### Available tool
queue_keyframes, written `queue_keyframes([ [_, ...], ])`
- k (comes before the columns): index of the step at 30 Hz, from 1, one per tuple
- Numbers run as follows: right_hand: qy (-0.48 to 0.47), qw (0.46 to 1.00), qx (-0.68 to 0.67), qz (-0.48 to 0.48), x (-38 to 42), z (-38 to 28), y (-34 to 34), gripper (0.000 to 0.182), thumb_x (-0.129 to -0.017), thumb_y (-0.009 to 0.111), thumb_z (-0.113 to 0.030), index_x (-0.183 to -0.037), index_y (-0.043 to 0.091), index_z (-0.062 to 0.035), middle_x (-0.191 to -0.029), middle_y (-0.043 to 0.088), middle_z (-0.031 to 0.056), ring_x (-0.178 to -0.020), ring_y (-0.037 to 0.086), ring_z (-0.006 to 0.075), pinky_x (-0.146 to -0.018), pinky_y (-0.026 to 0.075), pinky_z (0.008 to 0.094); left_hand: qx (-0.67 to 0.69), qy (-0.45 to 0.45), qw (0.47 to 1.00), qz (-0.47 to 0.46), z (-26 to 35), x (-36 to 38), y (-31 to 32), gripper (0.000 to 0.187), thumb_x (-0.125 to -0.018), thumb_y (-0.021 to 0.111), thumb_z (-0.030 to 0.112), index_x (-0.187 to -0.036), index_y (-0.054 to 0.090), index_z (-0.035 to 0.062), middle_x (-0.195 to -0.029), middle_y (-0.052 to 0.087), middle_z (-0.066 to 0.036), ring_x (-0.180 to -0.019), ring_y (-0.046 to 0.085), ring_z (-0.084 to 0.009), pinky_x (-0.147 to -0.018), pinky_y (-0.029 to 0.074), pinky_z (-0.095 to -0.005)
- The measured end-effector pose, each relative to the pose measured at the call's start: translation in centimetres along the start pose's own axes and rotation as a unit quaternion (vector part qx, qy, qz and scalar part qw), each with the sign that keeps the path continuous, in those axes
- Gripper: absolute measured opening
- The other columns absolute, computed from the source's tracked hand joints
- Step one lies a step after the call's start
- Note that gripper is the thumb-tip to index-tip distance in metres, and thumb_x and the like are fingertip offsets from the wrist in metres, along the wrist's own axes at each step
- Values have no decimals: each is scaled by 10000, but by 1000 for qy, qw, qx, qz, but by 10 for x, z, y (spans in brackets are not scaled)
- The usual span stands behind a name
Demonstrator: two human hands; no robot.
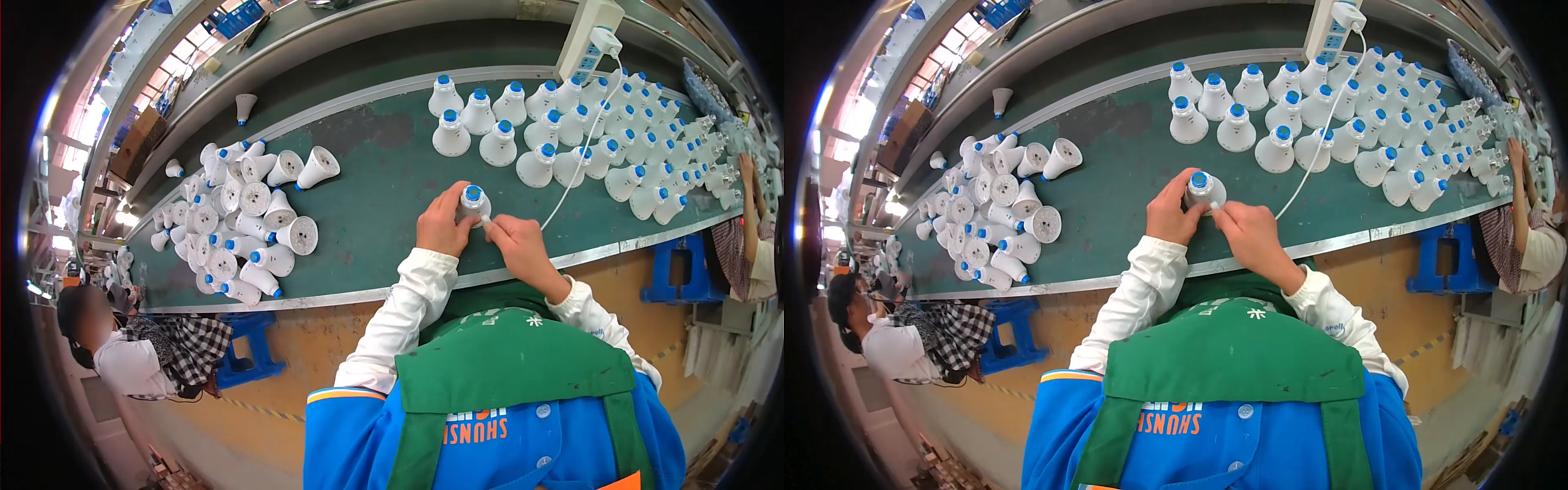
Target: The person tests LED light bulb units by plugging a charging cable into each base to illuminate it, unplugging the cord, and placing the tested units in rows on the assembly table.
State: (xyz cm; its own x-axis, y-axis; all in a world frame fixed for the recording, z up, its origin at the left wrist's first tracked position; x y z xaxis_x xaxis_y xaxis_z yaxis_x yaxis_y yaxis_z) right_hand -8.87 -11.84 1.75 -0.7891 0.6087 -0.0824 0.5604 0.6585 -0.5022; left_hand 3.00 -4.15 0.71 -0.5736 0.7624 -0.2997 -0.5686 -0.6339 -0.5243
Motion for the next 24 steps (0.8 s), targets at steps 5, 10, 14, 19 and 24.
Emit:
queue_keyframes([
  [5,-53,990,94,87,28,18,-20,209,-866,579,-181,-697,578,-58,-569,532,104,-501,489,317,-496,363,394,2,-10,1000,9,7,-1,-4,508,-673,757,49,-1148,578,71,-1000,660,-126,-898,660,-273,-765,520,-338],
  [10,-142,969,135,153,41,27,-31,180,-838,618,-119,-679,552,-68,-519,481,81,-450,437,282,-482,319,369,-29,29,999,32,5,-1,1,482,-703,762,104,-1146,579,49,-984,663,-133,-850,667,-249,-730,526,-324],
  [14,-185,958,135,173,43,28,-30,175,-820,635,-90,-676,538,-65,-499,461,72,-443,436,264,-485,308,354,-51,55,997,29,6,-2,1,471,-711,759,112,-1141,581,37,-989,664,-132,-840,668,-234,-715,528,-314],
  [19,-198,954,150,169,44,27,-31,199,-802,654,-88,-657,520,-66,-502,451,76,-446,440,258,-487,313,356,-54,60,997,4,6,-5,0,460,-718,754,114,-1137,582,34,-996,666,-124,-855,668,-232,-729,528,-315],
  [24,-210,951,149,173,45,25,-32,209,-795,655,-80,-647,508,-63,-509,450,73,-454,443,249,-490,316,355,-67,46,997,-6,9,-6,0,458,-716,759,102,-1133,585,28,-1012,667,-117,-873,667,-231,-756,528,-323],
])
Point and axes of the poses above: each hand's wrist, its own x-axis away from the middle knuckle, its own y-axis out of the palm, z = x × y, the point moved 7 cm from there along -x, towards the middle knuckle
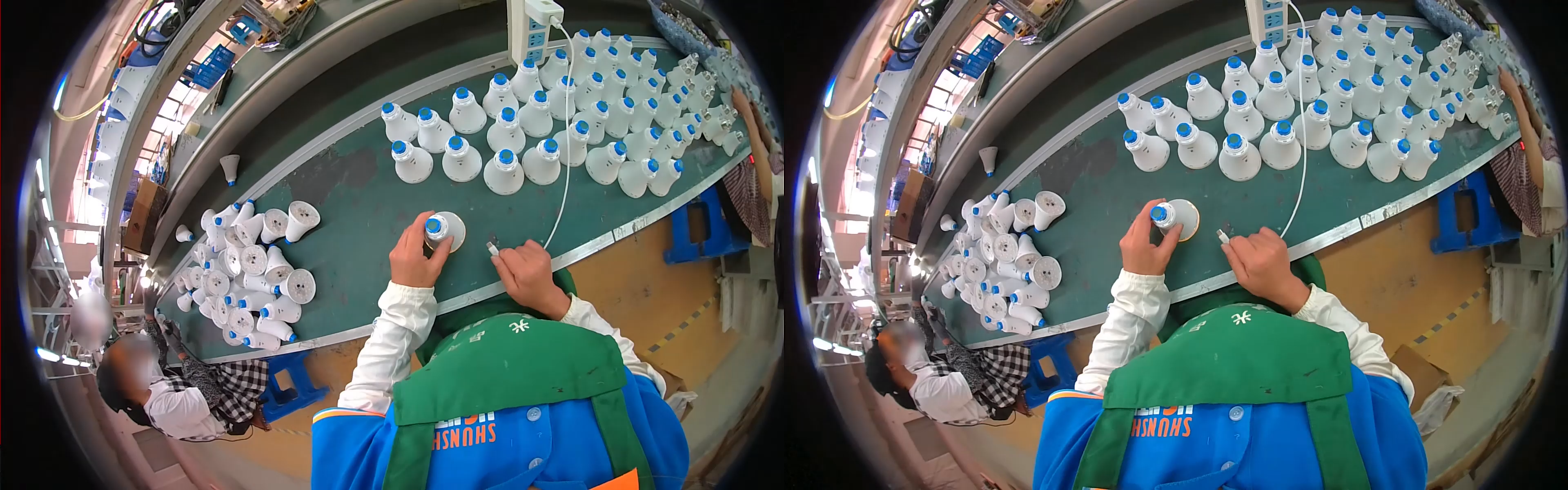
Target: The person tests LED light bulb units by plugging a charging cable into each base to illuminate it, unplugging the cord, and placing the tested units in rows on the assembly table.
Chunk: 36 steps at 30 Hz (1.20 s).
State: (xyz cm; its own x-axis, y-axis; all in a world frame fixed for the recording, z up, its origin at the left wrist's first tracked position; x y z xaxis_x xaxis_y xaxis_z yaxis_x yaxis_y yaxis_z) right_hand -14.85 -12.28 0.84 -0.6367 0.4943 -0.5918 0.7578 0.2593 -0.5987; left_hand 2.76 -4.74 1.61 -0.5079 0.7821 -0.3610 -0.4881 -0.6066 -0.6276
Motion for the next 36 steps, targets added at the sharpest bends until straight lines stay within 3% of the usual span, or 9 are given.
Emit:
queue_keyframes([
  [3,-2,1000,-3,4,1,0,0,213,-789,657,-76,-642,503,-64,-506,445,69,-453,438,246,-492,316,354,7,15,1000,-3,-2,0,1,489,-704,778,132,-1138,576,34,-967,656,-139,-821,659,-265,-682,535,-331],
  [8,3,1000,-15,-11,3,2,1,141,-766,664,-53,-683,552,-36,-535,476,76,-473,457,257,-500,323,364,0,29,999,29,2,-3,5,473,-705,780,133,-1126,588,37,-957,660,-132,-812,659,-255,-669,532,-328],
  [15,-7,1000,-13,-7,3,2,0,173,-761,666,-72,-657,530,-52,-512,458,74,-456,446,251,-496,319,359,-5,42,998,47,3,-35,31,473,-705,783,163,-1117,588,36,-953,662,-127,-806,658,-249,-647,530,-326],
  [19,-15,1000,-13,-2,2,1,-2,224,-766,668,-93,-632,490,-72,-499,450,67,-448,442,240,-493,311,352,1,0,999,45,6,-44,39,467,-703,781,133,-1116,597,19,-961,676,-99,-809,661,-189,-720,537,-308],
  [28,-16,1000,-12,-4,3,1,-3,219,-766,669,-95,-634,495,-69,-504,453,70,-465,463,249,-506,327,364,-9,17,999,51,6,-42,44,513,-701,792,167,-1150,583,31,-988,661,-112,-818,657,-207,-717,534,-312],
  [31,-14,1000,-5,-7,1,-1,-2,205,-766,666,-89,-642,505,-66,-510,451,76,-476,466,259,-514,333,376,13,10,999,37,3,-41,43,533,-710,783,171,-1178,567,35,-1060,644,-130,-903,647,-258,-768,521,-329],
  [32,-13,1000,-2,-9,2,-1,-1,199,-766,665,-87,-646,508,-66,-512,451,78,-479,466,263,-517,335,380,-8,49,998,41,14,-42,33,567,-710,781,186,-1208,550,44,-1141,611,-143,-1003,608,-300,-834,498,-354],
  [33,-12,1000,-4,-15,2,-1,0,190,-766,663,-81,-651,513,-64,-515,451,80,-480,463,266,-518,336,381,-19,68,996,61,16,-43,20,582,-707,782,197,-1219,544,57,-1195,583,-142,-1071,563,-328,-888,470,-381],
  [36,-11,1000,-2,-22,1,-2,-1,172,-765,656,-64,-661,519,-59,-519,450,85,-484,457,276,-519,336,383,-119,63,976,172,-9,-52,-45,513,-709,770,173,-1164,566,52,-1183,589,-127,-1081,544,-331,-909,452,-389],
])
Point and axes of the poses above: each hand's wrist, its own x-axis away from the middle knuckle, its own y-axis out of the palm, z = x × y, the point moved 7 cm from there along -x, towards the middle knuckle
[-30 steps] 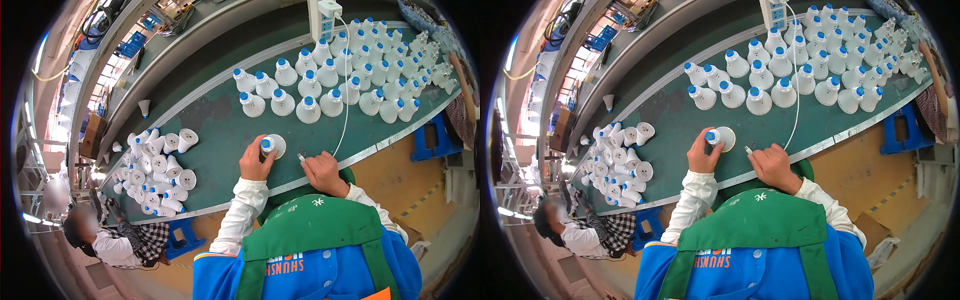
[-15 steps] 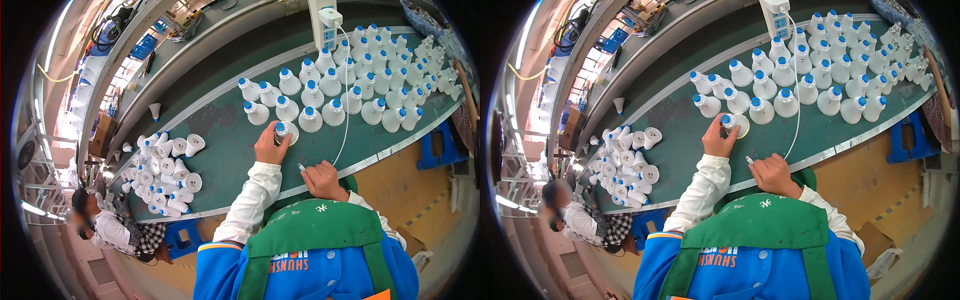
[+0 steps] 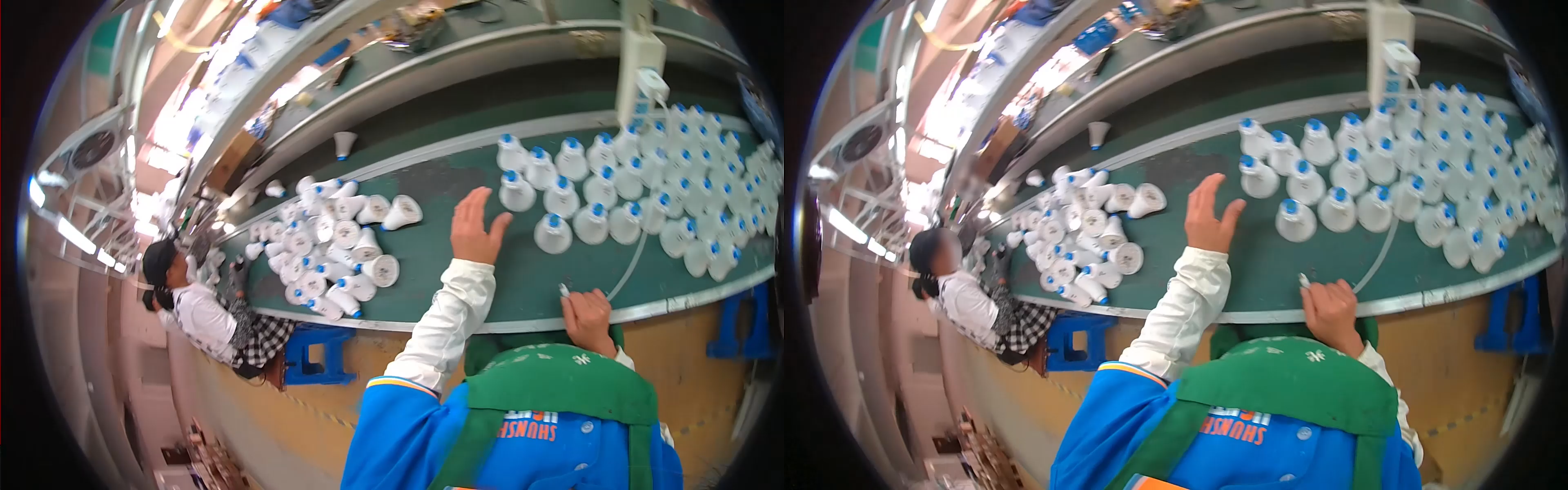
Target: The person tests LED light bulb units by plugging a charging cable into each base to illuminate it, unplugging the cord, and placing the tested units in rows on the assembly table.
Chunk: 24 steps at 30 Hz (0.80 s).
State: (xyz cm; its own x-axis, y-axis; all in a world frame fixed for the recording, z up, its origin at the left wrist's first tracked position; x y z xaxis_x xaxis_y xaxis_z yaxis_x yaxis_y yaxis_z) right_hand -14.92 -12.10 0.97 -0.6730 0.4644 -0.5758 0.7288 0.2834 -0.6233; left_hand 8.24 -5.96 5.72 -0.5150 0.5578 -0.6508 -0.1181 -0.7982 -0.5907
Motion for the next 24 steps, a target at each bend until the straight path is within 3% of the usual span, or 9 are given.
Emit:
queue_keyframes([
  [2,-2,1000,-4,-2,-2,-1,2,178,-775,647,-57,-660,511,-61,-527,447,87,-494,454,282,-523,333,386,-115,-25,992,49,-47,-14,-41,462,-721,686,35,-1161,547,56,-1152,595,-138,-1063,539,-334,-911,449,-401],
  [5,-11,1000,25,-9,1,-1,9,180,-802,617,-45,-665,502,-55,-530,439,90,-500,441,291,-527,317,392,-256,-71,964,14,-137,-18,-75,541,-686,670,2,-1200,506,39,-1193,554,-160,-1100,507,-369,-948,415,-409],
  [7,-18,999,38,-9,2,-3,11,180,-811,610,-45,-671,497,-42,-534,443,96,-499,437,292,-526,314,390,-214,-254,918,-216,-190,-2,-64,671,-650,660,-35,-1275,430,47,-1242,509,-169,-1146,476,-363,-968,403,-411],
  [8,-19,999,38,-10,2,-4,12,178,-814,607,-44,-673,498,-39,-536,445,98,-499,436,291,-526,313,390,-238,-151,950,-136,-202,12,-58,728,-632,682,-33,-1295,394,48,-1261,488,-160,-1156,469,-356,-960,411,-420],
  [11,-14,999,45,-7,2,-3,14,173,-821,599,-41,-679,502,-32,-543,450,103,-498,431,291,-526,310,388,-290,-193,923,-163,-168,7,-63,817,-580,763,11,-1302,394,115,-1202,519,-133,-1106,498,-345,-885,429,-435],
  [14,-10,999,39,-13,3,-2,13,163,-826,592,-38,-684,512,-30,-548,453,106,-497,424,292,-526,306,387,-165,-124,969,-134,-145,18,-49,857,-556,813,63,-1300,400,170,-1117,547,-122,-1053,521,-334,-851,427,-437],
  [17,10,999,14,-31,1,0,12,150,-835,581,-44,-698,524,-28,-553,454,110,-496,412,297,-527,301,388,-147,-63,977,-137,-121,25,-38,817,-576,823,97,-1280,418,185,-1058,571,-111,-1019,534,-334,-833,430,-444],
  [21,93,992,-72,-53,-11,-2,8,157,-858,565,-87,-715,540,-27,-563,458,121,-502,406,306,-522,311,392,-100,-87,959,-250,-71,20,-44,705,-597,824,179,-1216,487,161,-1039,601,-100,-974,575,-321,-810,469,-408],
  [24,172,968,-165,-73,-27,-16,2,186,-876,563,-141,-731,564,-25,-579,476,132,-517,449,288,-514,347,374,-39,-28,972,-231,-26,19,-46,574,-582,820,199,-1087,557,126,-1030,609,-85,-921,596,-301,-779,493,-383],
])
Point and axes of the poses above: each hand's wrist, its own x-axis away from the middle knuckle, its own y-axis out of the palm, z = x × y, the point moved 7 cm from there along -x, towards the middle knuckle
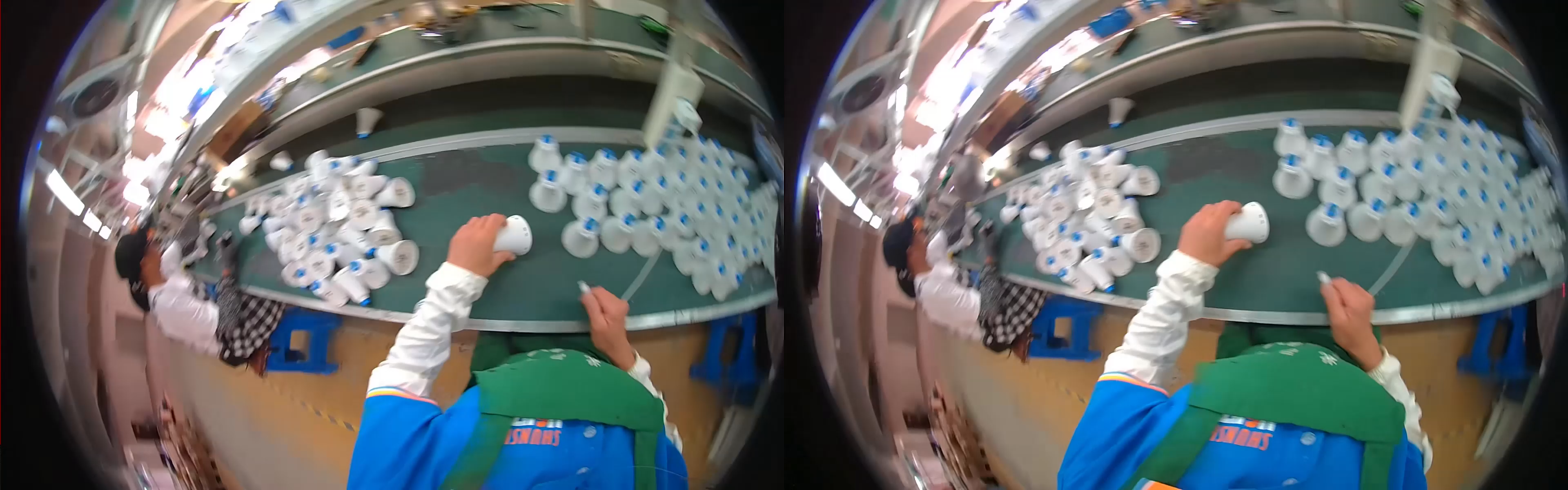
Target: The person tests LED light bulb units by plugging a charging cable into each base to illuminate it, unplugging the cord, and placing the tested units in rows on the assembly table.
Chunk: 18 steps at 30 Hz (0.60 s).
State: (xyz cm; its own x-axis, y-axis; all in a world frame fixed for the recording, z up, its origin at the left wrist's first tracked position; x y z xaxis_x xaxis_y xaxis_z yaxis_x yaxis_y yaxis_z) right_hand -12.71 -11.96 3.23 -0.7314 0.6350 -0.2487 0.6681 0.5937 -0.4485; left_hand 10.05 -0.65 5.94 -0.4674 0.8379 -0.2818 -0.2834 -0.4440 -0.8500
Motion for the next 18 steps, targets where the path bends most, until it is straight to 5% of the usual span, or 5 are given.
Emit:
queue_keyframes([
  [5,90,991,-81,-51,-11,-2,18,169,-880,582,-184,-841,625,-25,-634,538,151,-536,504,272,-526,404,339,84,105,989,-59,52,1,30,527,-565,807,133,-1050,601,112,-990,610,-60,-882,598,-287,-762,503,-370],
  [10,136,980,-136,-53,-9,22,29,215,-902,554,-183,-828,617,9,-581,495,21,-542,431,82,-495,352,270,247,-56,965,-62,42,3,59,491,-591,776,17,-1049,616,90,-950,606,-46,-870,587,-205,-739,486,-299],
  [14,135,980,-143,-38,-11,24,27,237,-901,553,-197,-807,619,10,-575,488,19,-538,421,77,-493,343,267,217,54,975,1,51,3,57,517,-605,760,0,-1095,612,73,-968,621,-69,-885,602,-216,-787,487,-296],
  [18,144,978,-150,-25,-13,29,30,255,-898,556,-206,-778,618,10,-563,481,21,-535,410,78,-494,340,267,204,4,979,-20,52,4,62,545,-614,737,-37,-1133,607,66,-1065,626,-81,-972,613,-224,-863,486,-317],
])
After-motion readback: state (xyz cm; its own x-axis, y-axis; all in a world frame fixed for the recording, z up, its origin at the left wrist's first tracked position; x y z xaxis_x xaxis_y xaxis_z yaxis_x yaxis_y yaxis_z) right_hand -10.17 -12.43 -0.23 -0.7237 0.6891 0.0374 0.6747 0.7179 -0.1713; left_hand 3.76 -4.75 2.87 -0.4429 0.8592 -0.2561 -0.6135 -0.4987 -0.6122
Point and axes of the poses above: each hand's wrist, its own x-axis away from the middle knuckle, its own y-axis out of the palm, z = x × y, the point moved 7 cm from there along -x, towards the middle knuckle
